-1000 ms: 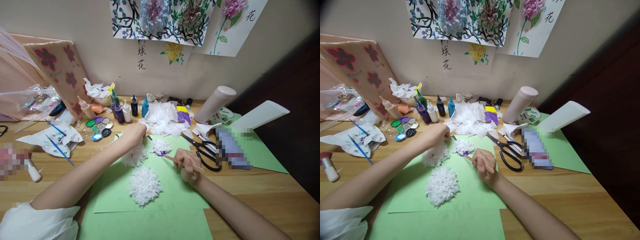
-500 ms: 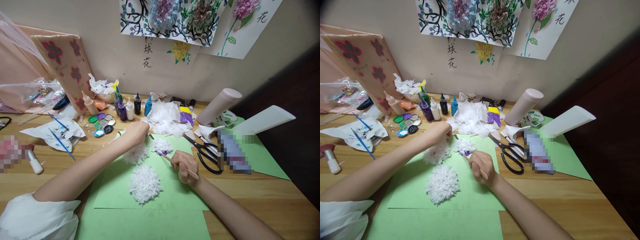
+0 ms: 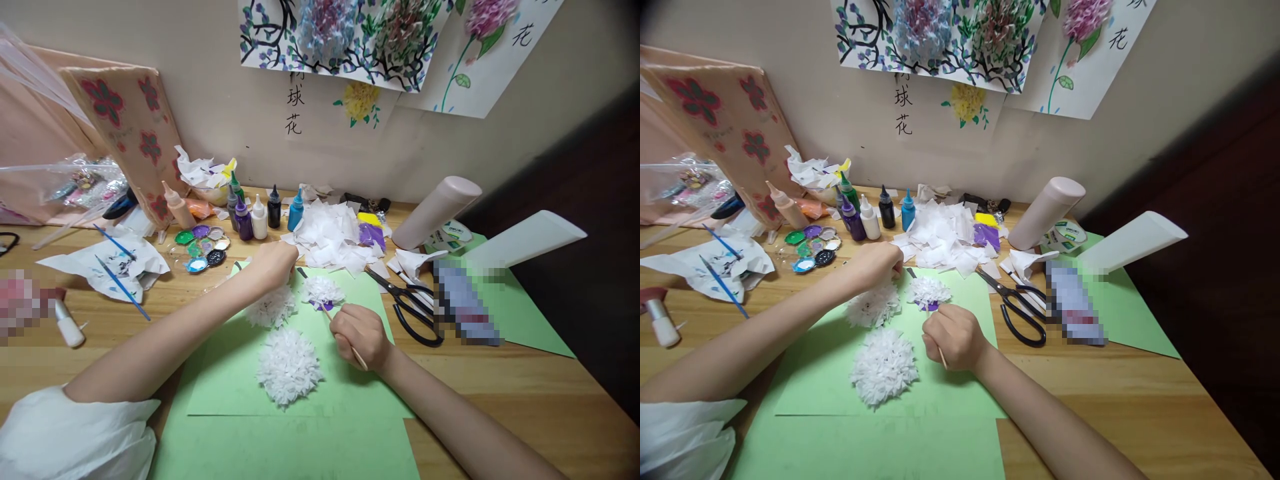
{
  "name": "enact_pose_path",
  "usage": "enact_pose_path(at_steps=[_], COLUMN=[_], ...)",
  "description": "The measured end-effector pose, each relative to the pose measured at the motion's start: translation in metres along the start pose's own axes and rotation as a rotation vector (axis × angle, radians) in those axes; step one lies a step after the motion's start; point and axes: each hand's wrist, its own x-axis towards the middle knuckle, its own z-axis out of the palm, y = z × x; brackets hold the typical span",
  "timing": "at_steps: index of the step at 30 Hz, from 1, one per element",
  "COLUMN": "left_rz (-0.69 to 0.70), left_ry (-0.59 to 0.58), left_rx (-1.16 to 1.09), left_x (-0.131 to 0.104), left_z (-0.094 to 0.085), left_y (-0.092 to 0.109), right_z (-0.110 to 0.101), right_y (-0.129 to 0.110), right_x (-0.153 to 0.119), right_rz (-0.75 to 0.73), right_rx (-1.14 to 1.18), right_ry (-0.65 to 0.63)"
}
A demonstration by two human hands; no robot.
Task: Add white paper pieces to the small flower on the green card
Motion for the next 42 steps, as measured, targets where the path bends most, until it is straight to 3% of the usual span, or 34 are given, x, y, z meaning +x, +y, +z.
enact_pose_path(at_steps=[9, 14, 18, 23, 26, 35, 42], left_rz=[0.010, 0.020, 0.019, 0.019, 0.018, 0.019, 0.017], left_ry=[0.005, 0.007, 0.004, -0.001, -0.001, -0.008, 0.006], left_rx=[0.019, 0.019, 0.018, 0.026, 0.040, 0.051, 0.037], left_x=[0.002, 0.001, 0.001, 0.000, 0.000, 0.002, 0.002], left_z=[0.003, 0.002, 0.003, 0.002, 0.000, 0.002, 0.004], left_y=[-0.002, -0.002, -0.003, -0.002, -0.001, -0.003, -0.004], right_z=[0.002, 0.002, 0.004, 0.007, 0.008, 0.002, -0.001], right_y=[0.000, 0.003, 0.006, 0.013, 0.015, 0.006, 0.005], right_x=[0.001, 0.001, 0.003, 0.008, 0.005, -0.010, -0.008], right_rz=[-0.045, 0.034, 0.287, 0.829, 0.940, 0.455, 0.190], right_rx=[-0.101, -0.058, 0.066, 0.374, 0.514, 0.338, 0.278], right_ry=[-0.015, 0.009, 0.062, 0.181, 0.246, 0.304, 0.194])
